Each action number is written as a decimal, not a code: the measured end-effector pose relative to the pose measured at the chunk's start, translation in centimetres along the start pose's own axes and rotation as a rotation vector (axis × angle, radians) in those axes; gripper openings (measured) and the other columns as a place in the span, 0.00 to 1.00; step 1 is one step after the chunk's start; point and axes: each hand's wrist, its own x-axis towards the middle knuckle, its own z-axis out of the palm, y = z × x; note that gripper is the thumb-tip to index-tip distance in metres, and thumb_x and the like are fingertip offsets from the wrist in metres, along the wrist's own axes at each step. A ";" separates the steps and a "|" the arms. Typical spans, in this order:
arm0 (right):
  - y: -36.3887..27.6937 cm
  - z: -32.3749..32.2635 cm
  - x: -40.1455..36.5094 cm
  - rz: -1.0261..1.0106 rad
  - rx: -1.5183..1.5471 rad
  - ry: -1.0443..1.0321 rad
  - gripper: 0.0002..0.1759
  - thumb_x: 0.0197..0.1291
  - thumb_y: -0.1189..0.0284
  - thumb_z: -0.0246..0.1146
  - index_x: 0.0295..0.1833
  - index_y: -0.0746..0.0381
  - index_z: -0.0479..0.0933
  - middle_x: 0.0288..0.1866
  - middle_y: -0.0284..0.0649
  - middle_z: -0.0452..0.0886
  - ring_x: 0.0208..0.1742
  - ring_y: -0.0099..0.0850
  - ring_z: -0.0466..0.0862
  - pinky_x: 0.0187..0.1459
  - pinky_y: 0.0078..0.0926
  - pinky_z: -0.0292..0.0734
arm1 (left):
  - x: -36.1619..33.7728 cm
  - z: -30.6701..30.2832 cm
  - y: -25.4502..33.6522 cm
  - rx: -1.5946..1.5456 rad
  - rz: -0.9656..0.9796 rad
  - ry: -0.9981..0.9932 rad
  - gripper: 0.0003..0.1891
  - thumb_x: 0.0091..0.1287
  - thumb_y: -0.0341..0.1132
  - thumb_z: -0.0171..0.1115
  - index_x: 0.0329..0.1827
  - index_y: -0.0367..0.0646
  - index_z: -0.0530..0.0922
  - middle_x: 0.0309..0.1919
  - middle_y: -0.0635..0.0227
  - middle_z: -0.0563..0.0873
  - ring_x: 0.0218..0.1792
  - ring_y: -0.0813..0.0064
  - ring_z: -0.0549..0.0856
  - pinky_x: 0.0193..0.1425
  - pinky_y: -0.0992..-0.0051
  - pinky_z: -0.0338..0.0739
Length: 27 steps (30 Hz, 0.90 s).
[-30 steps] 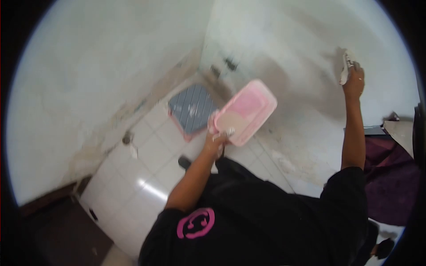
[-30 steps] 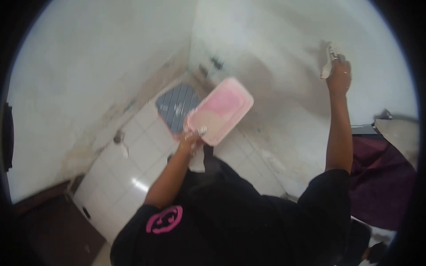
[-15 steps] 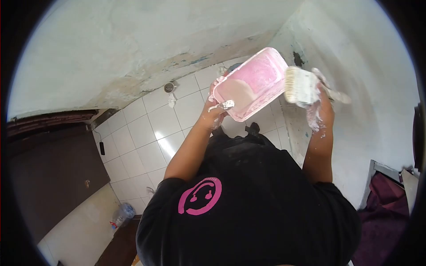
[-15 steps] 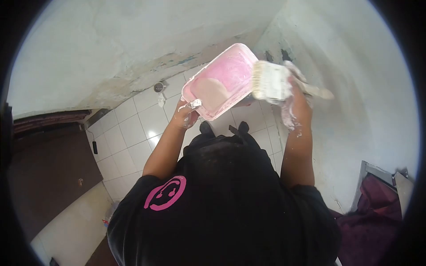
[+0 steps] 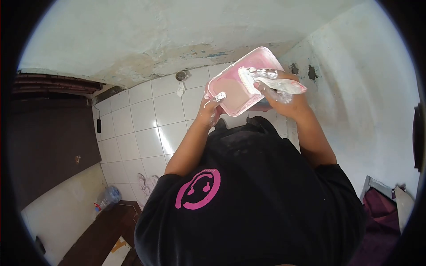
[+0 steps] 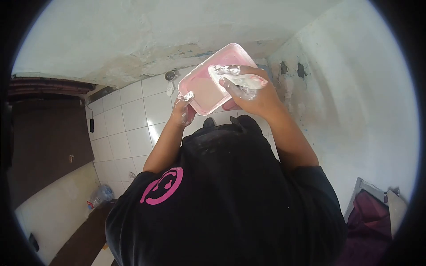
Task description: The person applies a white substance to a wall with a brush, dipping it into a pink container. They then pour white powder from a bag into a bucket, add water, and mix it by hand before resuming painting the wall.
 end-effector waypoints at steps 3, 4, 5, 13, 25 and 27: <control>-1.5 -0.7 1.2 0.170 0.121 -0.147 0.13 0.57 0.70 0.66 0.45 0.65 0.81 0.36 0.41 0.84 0.38 0.30 0.84 0.40 0.27 0.78 | -0.2 0.3 0.3 0.018 0.008 0.040 0.37 0.58 0.40 0.63 0.69 0.45 0.55 0.58 0.58 0.72 0.52 0.63 0.81 0.39 0.61 0.87; -1.6 -0.6 1.5 0.160 0.130 -0.169 0.12 0.56 0.70 0.66 0.44 0.65 0.81 0.34 0.41 0.84 0.37 0.32 0.84 0.39 0.28 0.78 | -0.3 0.3 0.3 0.015 0.023 0.050 0.37 0.58 0.40 0.63 0.69 0.45 0.55 0.58 0.58 0.72 0.52 0.63 0.81 0.39 0.61 0.87; -1.3 -0.3 1.7 0.149 0.131 -0.180 0.12 0.56 0.70 0.66 0.44 0.65 0.81 0.34 0.41 0.84 0.37 0.32 0.84 0.39 0.28 0.78 | -0.4 0.4 0.3 0.002 0.027 0.059 0.37 0.58 0.40 0.63 0.69 0.45 0.55 0.57 0.58 0.72 0.52 0.63 0.81 0.38 0.61 0.87; 0.7 1.4 2.8 -0.107 -0.109 -0.267 0.10 0.51 0.71 0.68 0.40 0.63 0.82 0.33 0.45 0.84 0.34 0.42 0.83 0.37 0.30 0.77 | -0.9 0.4 0.1 -0.021 0.098 0.086 0.35 0.58 0.39 0.63 0.68 0.46 0.57 0.57 0.58 0.72 0.53 0.63 0.80 0.38 0.61 0.87; -0.3 1.4 3.4 -0.193 -0.144 -0.272 0.09 0.46 0.70 0.64 0.33 0.64 0.77 0.32 0.46 0.81 0.34 0.49 0.80 0.36 0.38 0.76 | -0.8 1.7 0.9 0.081 0.057 0.100 0.36 0.58 0.38 0.63 0.68 0.46 0.56 0.57 0.58 0.71 0.54 0.62 0.79 0.42 0.59 0.86; -1.7 0.2 3.0 -0.069 -0.106 -0.275 0.09 0.49 0.70 0.66 0.35 0.64 0.79 0.33 0.47 0.82 0.35 0.47 0.81 0.37 0.36 0.76 | -0.8 2.2 0.5 -0.043 0.125 0.111 0.36 0.57 0.37 0.63 0.69 0.46 0.56 0.57 0.58 0.72 0.54 0.62 0.80 0.43 0.59 0.86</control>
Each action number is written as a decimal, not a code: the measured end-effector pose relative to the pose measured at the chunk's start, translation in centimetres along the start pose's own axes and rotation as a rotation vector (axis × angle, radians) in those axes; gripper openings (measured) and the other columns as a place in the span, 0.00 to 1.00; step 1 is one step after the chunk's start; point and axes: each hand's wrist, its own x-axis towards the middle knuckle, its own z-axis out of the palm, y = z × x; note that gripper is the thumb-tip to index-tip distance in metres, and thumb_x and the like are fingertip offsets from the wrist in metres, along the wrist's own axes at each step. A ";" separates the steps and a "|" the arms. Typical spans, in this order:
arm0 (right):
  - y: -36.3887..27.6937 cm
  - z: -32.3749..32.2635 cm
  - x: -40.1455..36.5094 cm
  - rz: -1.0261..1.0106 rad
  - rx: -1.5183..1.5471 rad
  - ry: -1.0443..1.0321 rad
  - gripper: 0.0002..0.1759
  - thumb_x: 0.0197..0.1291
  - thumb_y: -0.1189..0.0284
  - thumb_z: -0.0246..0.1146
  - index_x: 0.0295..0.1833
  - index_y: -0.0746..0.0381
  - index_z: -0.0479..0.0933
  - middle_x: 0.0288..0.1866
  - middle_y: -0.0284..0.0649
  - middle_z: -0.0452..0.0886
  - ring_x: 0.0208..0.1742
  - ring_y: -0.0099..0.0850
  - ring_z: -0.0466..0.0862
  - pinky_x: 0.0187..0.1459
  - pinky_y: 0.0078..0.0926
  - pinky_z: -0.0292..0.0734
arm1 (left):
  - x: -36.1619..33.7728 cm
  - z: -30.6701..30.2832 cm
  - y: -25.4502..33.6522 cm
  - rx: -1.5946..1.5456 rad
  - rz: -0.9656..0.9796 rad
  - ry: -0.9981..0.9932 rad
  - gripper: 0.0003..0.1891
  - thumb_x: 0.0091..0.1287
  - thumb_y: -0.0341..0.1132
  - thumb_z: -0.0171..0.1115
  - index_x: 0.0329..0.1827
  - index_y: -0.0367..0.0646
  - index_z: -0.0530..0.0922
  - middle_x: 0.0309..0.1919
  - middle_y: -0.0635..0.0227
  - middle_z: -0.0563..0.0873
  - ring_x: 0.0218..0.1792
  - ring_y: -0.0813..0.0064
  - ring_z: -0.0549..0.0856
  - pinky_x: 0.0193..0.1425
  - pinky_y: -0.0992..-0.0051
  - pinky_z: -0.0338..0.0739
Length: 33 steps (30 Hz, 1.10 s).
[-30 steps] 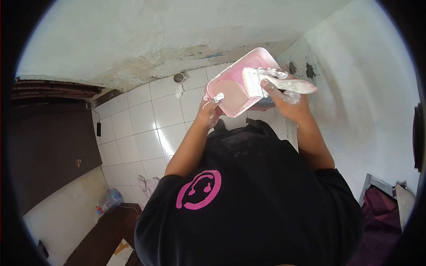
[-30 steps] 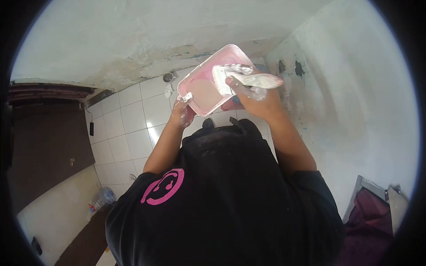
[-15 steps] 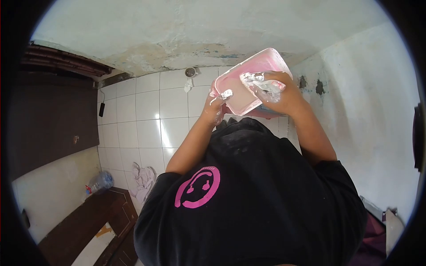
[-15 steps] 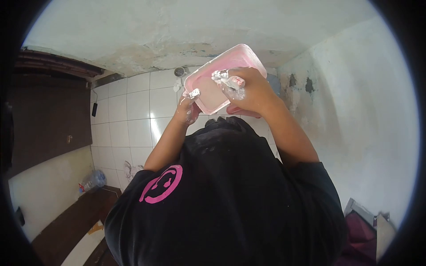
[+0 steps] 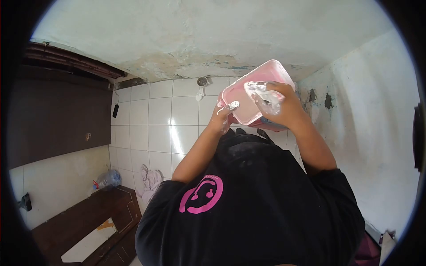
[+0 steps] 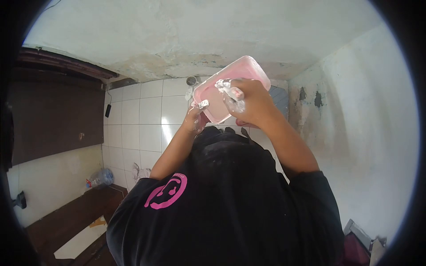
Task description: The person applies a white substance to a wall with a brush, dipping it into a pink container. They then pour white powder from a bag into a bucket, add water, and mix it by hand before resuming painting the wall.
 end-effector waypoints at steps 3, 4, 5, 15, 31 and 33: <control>0.6 1.0 0.2 0.091 0.001 -0.039 0.09 0.51 0.71 0.65 0.38 0.63 0.81 0.35 0.47 0.83 0.37 0.46 0.82 0.39 0.34 0.77 | -0.5 -0.1 0.3 -0.073 -0.043 0.008 0.36 0.57 0.35 0.63 0.69 0.46 0.56 0.57 0.58 0.73 0.55 0.62 0.79 0.44 0.59 0.85; 1.2 1.6 0.2 0.053 -0.060 -0.057 0.08 0.51 0.72 0.64 0.38 0.62 0.81 0.36 0.47 0.83 0.38 0.45 0.83 0.41 0.35 0.78 | -0.8 0.2 0.5 -0.071 -0.045 0.015 0.36 0.57 0.35 0.63 0.69 0.46 0.56 0.57 0.58 0.73 0.55 0.62 0.79 0.44 0.59 0.85; 1.4 2.2 0.1 0.053 -0.055 -0.055 0.08 0.51 0.72 0.64 0.38 0.62 0.81 0.36 0.47 0.83 0.38 0.45 0.83 0.41 0.35 0.78 | -1.0 0.4 0.8 0.047 -0.030 0.057 0.36 0.57 0.35 0.63 0.69 0.46 0.56 0.57 0.57 0.73 0.55 0.61 0.79 0.44 0.59 0.85; 4.9 4.2 2.3 0.496 1.502 0.298 0.19 0.60 0.75 0.62 0.58 0.63 0.73 0.51 0.42 0.80 0.48 0.30 0.83 0.46 0.27 0.81 | -3.0 -4.8 5.0 0.115 0.034 0.122 0.41 0.55 0.43 0.65 0.69 0.37 0.56 0.57 0.55 0.73 0.53 0.59 0.81 0.44 0.56 0.84; -7.0 21.4 8.0 0.768 1.653 0.169 0.27 0.69 0.53 0.50 0.63 0.60 0.66 0.51 0.52 0.78 0.44 0.40 0.85 0.36 0.24 0.87 | -13.7 -22.2 15.0 0.025 -0.047 0.277 0.39 0.56 0.39 0.63 0.70 0.39 0.56 0.57 0.54 0.74 0.53 0.57 0.81 0.46 0.56 0.85; -8.5 22.8 8.0 0.749 1.732 0.165 0.26 0.68 0.55 0.52 0.64 0.60 0.65 0.51 0.53 0.78 0.45 0.41 0.85 0.35 0.24 0.86 | -13.8 -23.8 16.8 0.097 -0.064 0.205 0.39 0.57 0.41 0.63 0.69 0.39 0.56 0.57 0.55 0.74 0.53 0.57 0.81 0.45 0.54 0.84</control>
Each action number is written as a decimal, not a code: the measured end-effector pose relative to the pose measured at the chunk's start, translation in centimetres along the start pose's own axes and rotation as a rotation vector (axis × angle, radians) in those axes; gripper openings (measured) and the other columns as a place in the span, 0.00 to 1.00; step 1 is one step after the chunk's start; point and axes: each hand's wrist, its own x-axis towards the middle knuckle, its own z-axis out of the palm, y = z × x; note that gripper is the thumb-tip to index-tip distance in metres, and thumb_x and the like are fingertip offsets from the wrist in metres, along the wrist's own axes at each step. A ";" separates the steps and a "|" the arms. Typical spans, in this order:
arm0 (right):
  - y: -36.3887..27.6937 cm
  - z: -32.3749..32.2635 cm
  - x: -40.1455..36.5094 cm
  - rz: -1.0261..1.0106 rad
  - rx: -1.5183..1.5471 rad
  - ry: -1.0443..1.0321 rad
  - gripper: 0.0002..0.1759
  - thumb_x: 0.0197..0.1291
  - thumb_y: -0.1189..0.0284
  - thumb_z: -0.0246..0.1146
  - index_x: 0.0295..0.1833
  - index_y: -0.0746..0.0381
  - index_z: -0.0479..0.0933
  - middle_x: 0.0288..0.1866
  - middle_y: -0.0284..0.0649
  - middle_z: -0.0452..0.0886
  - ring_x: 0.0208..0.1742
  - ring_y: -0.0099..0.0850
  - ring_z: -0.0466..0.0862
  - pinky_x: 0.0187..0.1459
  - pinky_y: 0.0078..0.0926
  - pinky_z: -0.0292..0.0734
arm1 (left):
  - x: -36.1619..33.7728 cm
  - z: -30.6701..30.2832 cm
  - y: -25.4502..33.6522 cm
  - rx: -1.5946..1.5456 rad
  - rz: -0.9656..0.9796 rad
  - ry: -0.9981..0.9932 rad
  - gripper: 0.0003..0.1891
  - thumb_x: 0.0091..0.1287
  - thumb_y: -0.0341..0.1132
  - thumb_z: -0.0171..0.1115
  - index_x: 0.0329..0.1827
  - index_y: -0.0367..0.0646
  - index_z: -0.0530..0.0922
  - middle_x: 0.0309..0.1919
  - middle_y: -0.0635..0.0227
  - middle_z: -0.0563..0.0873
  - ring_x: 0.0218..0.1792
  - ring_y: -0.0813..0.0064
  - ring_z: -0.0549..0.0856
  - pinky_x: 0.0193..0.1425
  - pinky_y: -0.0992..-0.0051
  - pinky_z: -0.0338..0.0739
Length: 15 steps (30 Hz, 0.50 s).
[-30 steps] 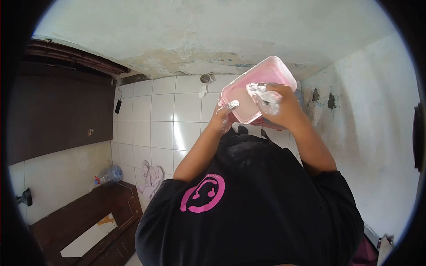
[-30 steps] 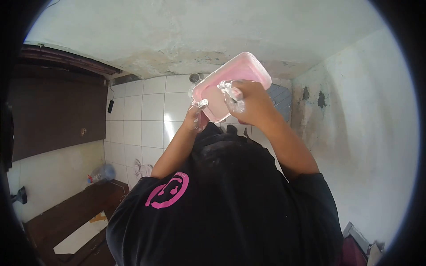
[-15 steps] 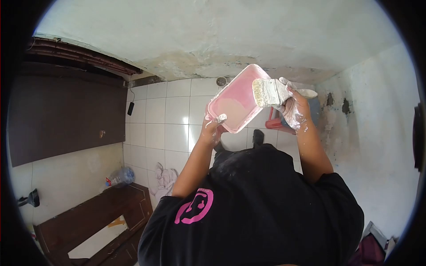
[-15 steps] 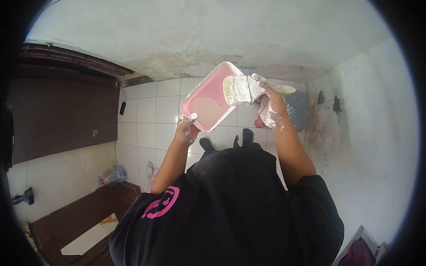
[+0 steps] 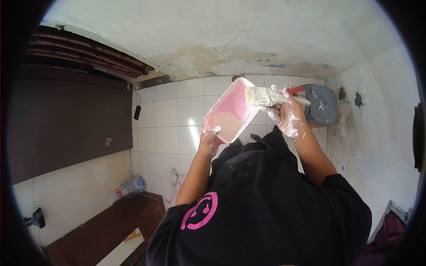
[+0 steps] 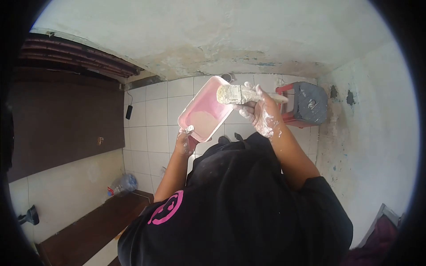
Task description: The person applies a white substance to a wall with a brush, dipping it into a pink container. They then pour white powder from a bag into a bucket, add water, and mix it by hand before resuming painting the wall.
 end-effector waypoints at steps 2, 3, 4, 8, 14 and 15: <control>1.7 0.4 -0.1 -0.033 -0.007 -0.039 0.26 0.67 0.57 0.54 0.64 0.61 0.64 0.52 0.53 0.78 0.46 0.41 0.85 0.37 0.24 0.86 | 1.0 -1.7 0.7 0.025 -0.016 -0.004 0.39 0.56 0.42 0.63 0.69 0.39 0.57 0.57 0.55 0.74 0.53 0.57 0.81 0.45 0.54 0.84; 2.3 1.3 -0.5 -0.105 -0.072 -0.054 0.25 0.67 0.58 0.55 0.63 0.63 0.65 0.52 0.51 0.77 0.48 0.40 0.84 0.41 0.25 0.85 | 1.5 -2.0 1.3 0.054 -0.036 -0.001 0.40 0.56 0.42 0.64 0.69 0.39 0.57 0.57 0.55 0.74 0.53 0.57 0.81 0.44 0.54 0.84; 2.8 2.0 -0.8 -0.178 -0.136 -0.071 0.25 0.67 0.59 0.55 0.61 0.65 0.65 0.53 0.49 0.77 0.50 0.39 0.83 0.45 0.26 0.85 | 1.9 -2.2 1.9 0.058 -0.037 -0.007 0.40 0.56 0.42 0.64 0.69 0.39 0.57 0.57 0.55 0.74 0.53 0.57 0.81 0.44 0.54 0.84; 4.3 3.0 -0.5 -0.492 -0.275 -0.262 0.32 0.59 0.71 0.66 0.65 0.68 0.62 0.61 0.51 0.73 0.62 0.43 0.76 0.55 0.34 0.80 | 4.0 -2.0 3.4 0.056 -0.071 -0.059 0.41 0.54 0.43 0.65 0.69 0.39 0.58 0.56 0.57 0.74 0.52 0.60 0.81 0.45 0.58 0.84; 1.5 4.0 3.0 -0.954 -1.174 -0.416 0.59 0.36 0.66 0.81 0.71 0.73 0.54 0.69 0.57 0.63 0.69 0.46 0.66 0.66 0.40 0.63 | 8.8 -3.0 3.9 0.064 -0.074 -0.073 0.42 0.53 0.36 0.66 0.69 0.47 0.52 0.56 0.57 0.72 0.53 0.60 0.81 0.44 0.59 0.86; 1.1 4.0 3.6 -0.946 -1.256 -0.413 0.60 0.35 0.66 0.80 0.72 0.71 0.52 0.70 0.57 0.61 0.70 0.47 0.66 0.65 0.39 0.64 | 9.6 -3.1 4.1 0.059 -0.083 -0.069 0.43 0.52 0.36 0.66 0.69 0.48 0.50 0.57 0.57 0.71 0.53 0.59 0.80 0.45 0.59 0.85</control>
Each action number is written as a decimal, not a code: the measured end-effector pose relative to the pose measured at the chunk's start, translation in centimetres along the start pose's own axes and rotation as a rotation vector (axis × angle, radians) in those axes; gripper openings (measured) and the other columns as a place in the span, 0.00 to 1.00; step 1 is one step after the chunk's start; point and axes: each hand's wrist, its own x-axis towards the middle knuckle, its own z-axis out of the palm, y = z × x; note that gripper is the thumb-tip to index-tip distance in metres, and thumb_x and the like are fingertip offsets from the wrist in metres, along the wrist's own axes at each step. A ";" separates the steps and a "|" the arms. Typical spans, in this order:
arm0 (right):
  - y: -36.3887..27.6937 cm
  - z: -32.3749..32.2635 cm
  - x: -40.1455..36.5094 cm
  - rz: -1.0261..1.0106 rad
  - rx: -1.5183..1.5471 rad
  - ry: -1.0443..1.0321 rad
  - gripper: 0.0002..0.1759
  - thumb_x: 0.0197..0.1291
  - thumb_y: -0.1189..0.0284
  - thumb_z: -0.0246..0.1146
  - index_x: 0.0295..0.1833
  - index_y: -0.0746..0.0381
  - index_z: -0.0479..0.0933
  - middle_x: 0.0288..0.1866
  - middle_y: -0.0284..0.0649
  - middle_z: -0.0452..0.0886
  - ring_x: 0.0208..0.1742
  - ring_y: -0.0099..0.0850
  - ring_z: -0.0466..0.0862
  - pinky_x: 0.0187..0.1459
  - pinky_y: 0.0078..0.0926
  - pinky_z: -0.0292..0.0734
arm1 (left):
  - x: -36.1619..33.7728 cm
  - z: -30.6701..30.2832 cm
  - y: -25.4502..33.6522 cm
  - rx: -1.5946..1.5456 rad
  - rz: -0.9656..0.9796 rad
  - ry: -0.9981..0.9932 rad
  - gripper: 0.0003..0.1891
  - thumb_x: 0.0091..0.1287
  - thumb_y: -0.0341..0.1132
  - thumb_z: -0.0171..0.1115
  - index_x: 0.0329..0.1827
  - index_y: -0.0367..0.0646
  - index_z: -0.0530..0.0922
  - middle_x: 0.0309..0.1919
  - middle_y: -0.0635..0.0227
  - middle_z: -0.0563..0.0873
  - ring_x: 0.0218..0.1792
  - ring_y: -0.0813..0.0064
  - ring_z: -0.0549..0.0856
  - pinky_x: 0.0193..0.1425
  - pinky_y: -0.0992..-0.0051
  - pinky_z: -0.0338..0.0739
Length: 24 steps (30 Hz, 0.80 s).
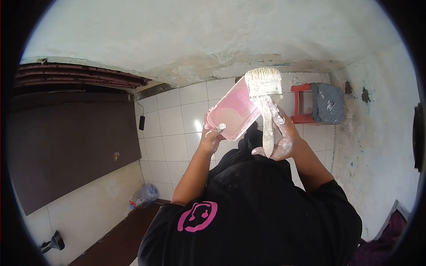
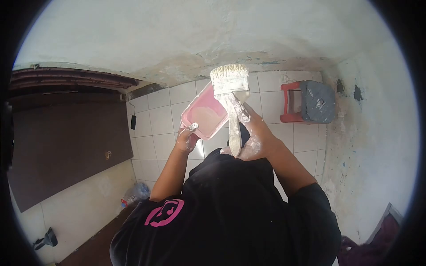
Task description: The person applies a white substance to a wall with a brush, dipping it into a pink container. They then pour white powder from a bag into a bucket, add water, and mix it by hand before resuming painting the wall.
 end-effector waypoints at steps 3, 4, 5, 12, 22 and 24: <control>2.2 -0.9 1.1 0.035 0.036 -0.068 0.61 0.37 0.64 0.75 0.74 0.68 0.46 0.72 0.60 0.53 0.73 0.52 0.58 0.68 0.41 0.57 | 2.2 -0.3 1.0 0.114 0.008 0.010 0.43 0.52 0.34 0.66 0.69 0.48 0.51 0.58 0.57 0.70 0.54 0.60 0.79 0.45 0.60 0.85; 2.6 -1.4 1.9 0.005 0.074 -0.096 0.61 0.37 0.64 0.74 0.75 0.68 0.45 0.73 0.60 0.52 0.74 0.52 0.55 0.69 0.42 0.54 | 2.7 -0.4 1.2 0.117 -0.001 0.024 0.43 0.52 0.34 0.66 0.69 0.48 0.51 0.58 0.57 0.70 0.54 0.60 0.79 0.45 0.60 0.85; 3.3 -1.7 2.5 -0.029 0.111 -0.121 0.61 0.38 0.63 0.72 0.75 0.68 0.44 0.74 0.60 0.50 0.75 0.53 0.53 0.70 0.43 0.52 | 3.3 -0.5 1.5 0.113 0.030 0.061 0.43 0.52 0.33 0.65 0.69 0.48 0.51 0.58 0.57 0.70 0.55 0.60 0.79 0.45 0.61 0.85; 9.9 0.7 3.5 -0.028 0.546 0.367 0.40 0.58 0.77 0.59 0.73 0.71 0.48 0.73 0.57 0.55 0.69 0.47 0.66 0.64 0.45 0.66 | 6.2 -3.4 1.7 0.052 0.102 0.173 0.39 0.53 0.31 0.62 0.69 0.42 0.54 0.59 0.58 0.71 0.61 0.61 0.74 0.58 0.62 0.78; 25.6 6.2 4.9 0.657 0.701 0.569 0.24 0.62 0.78 0.54 0.63 0.60 0.58 0.47 0.46 0.74 0.31 0.27 0.79 0.20 0.16 0.70 | 7.7 -12.6 4.0 -0.066 0.095 0.178 0.43 0.54 0.42 0.61 0.72 0.37 0.53 0.64 0.47 0.66 0.61 0.46 0.73 0.54 0.39 0.77; 27.3 8.5 6.0 0.805 0.832 0.591 0.22 0.64 0.74 0.55 0.62 0.60 0.59 0.42 0.43 0.75 0.26 0.25 0.77 0.18 0.16 0.66 | 7.8 -14.0 4.2 -0.081 0.090 0.200 0.42 0.54 0.42 0.60 0.72 0.37 0.53 0.64 0.47 0.66 0.61 0.46 0.73 0.54 0.39 0.78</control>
